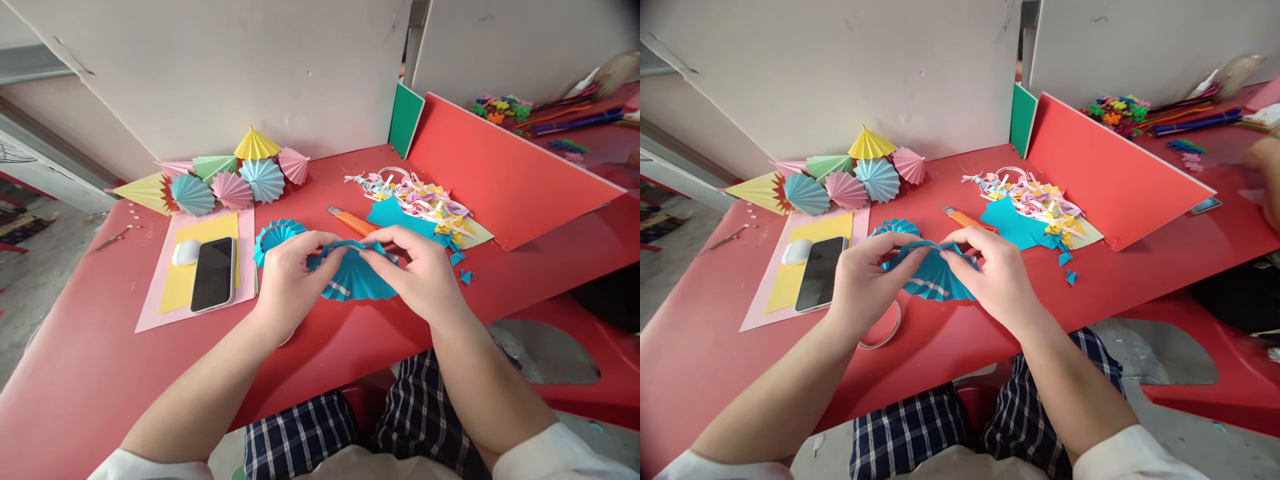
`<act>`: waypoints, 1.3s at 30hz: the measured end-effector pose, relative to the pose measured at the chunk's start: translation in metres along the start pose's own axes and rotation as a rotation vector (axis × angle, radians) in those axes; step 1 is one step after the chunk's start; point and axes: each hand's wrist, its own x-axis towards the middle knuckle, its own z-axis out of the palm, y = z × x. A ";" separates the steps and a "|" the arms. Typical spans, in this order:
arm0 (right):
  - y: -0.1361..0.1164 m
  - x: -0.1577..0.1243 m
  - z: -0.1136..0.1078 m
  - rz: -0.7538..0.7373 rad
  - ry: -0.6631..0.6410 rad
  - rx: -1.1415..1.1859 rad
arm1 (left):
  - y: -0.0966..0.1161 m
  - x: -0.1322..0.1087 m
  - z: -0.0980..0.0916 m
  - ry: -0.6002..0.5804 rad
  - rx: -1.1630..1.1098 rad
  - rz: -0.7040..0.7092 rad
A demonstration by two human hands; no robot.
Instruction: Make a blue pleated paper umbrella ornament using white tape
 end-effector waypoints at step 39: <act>-0.003 -0.002 -0.002 -0.008 0.008 -0.014 | 0.000 0.000 -0.010 -0.173 -0.052 0.181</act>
